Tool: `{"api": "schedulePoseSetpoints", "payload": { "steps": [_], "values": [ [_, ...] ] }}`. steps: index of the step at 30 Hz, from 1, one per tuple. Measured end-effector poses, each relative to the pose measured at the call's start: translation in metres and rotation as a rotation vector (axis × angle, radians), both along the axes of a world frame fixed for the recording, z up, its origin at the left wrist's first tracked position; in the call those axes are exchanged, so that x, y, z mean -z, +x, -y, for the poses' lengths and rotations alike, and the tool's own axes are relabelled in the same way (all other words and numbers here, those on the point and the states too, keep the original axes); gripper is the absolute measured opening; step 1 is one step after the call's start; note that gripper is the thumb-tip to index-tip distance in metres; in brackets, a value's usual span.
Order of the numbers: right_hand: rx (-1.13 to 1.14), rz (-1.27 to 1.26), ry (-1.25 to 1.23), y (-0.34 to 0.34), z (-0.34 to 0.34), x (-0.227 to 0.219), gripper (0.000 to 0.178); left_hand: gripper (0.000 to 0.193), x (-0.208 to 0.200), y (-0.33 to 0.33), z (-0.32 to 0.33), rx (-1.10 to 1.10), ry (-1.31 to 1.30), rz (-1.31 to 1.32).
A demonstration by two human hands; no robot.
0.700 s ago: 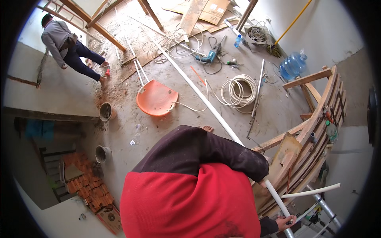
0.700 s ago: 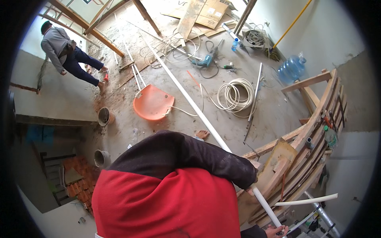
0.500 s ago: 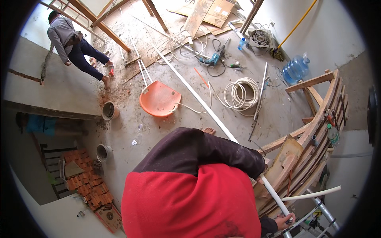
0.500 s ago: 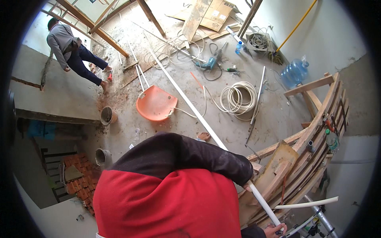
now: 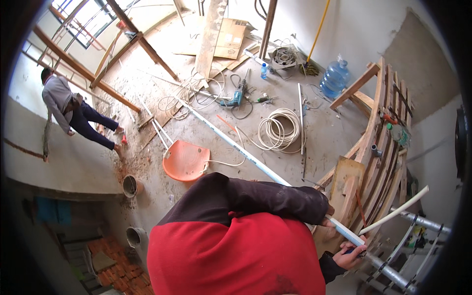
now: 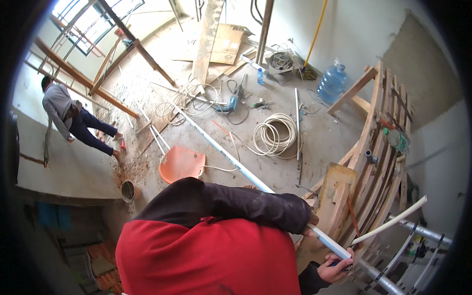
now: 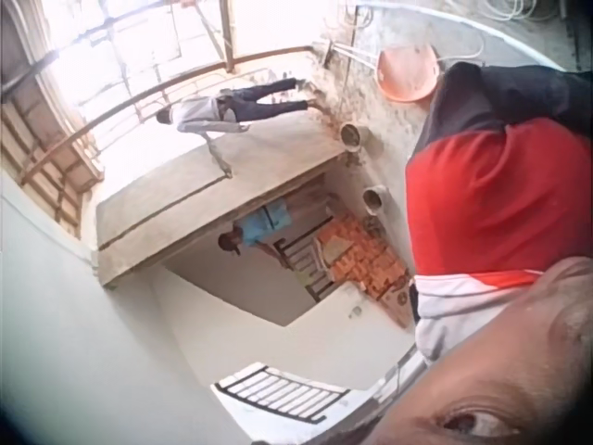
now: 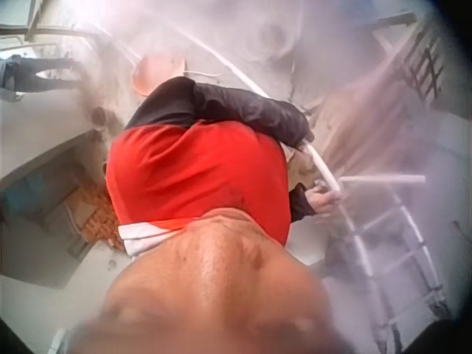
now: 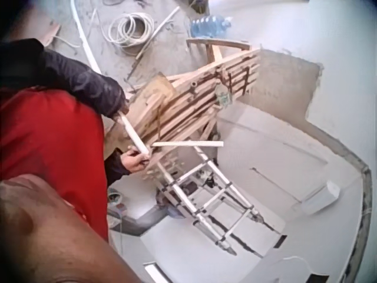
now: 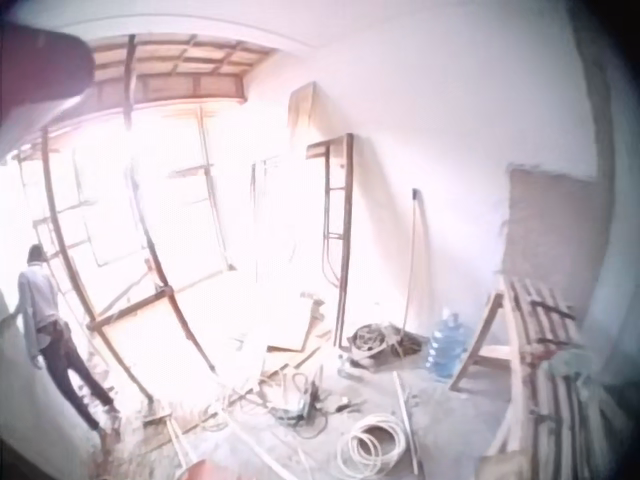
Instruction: The person connects plastic conduit pipes by using a lighter to heat and soften the end of one pipe and then pushing it onto another pipe to create a joint.
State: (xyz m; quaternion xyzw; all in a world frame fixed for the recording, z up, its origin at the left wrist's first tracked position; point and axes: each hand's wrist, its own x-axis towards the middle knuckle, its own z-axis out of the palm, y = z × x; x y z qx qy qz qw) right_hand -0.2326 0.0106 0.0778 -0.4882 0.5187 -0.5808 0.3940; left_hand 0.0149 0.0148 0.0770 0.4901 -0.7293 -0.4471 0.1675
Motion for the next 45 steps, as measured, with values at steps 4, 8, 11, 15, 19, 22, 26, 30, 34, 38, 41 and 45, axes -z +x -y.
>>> {"api": "schedulePoseSetpoints", "payload": {
  "steps": [4,8,11,15,19,22,26,30,34,38,41,45],
  "values": [
    [-0.082,0.195,0.017,-0.02,-0.004,0.009,0.056,0.055,0.021,-0.003,0.008,-0.038,-0.105,-0.077],
    [-0.158,0.631,0.457,-0.032,0.002,0.02,0.035,0.061,0.041,-0.009,0.031,-0.016,0.094,-0.055],
    [-0.23,0.405,0.252,0.002,0.006,-0.009,0.027,0.041,0.049,0.012,0.04,-0.099,-0.273,0.085],
    [-0.37,0.379,0.214,-0.014,-0.005,-0.005,0.026,0.042,0.004,0.0,0.029,-0.132,-0.152,-0.025],
    [-0.401,0.583,0.211,-0.012,-0.006,-0.007,0.028,0.044,0.003,-0.001,0.04,-0.1,-0.264,-0.001],
    [-0.493,0.799,0.206,-0.013,-0.003,-0.006,0.027,0.042,0.004,0.0,0.047,-0.112,-0.231,-0.011],
    [-0.558,0.901,0.245,-0.019,-0.001,-0.003,0.026,0.044,0.011,0.001,0.051,-0.108,-0.205,-0.042],
    [-0.503,0.773,0.244,-0.015,-0.001,-0.005,0.025,0.044,0.01,-0.001,0.05,-0.109,-0.167,-0.035],
    [-0.486,0.572,0.221,-0.01,0.001,-0.013,0.027,0.043,0.015,-0.001,0.051,-0.089,-0.238,-0.035],
    [-0.381,0.386,0.163,0.0,0.002,-0.009,0.031,0.04,0.013,-0.002,0.049,-0.081,-0.235,-0.032],
    [-0.31,0.283,0.112,0.007,0.001,0.001,0.035,0.042,0.015,-0.002,0.047,-0.076,-0.234,-0.026],
    [-0.271,0.208,0.111,0.01,-0.001,0.01,0.042,0.046,0.017,-0.001,0.047,-0.079,-0.205,-0.021]
  ]
}}
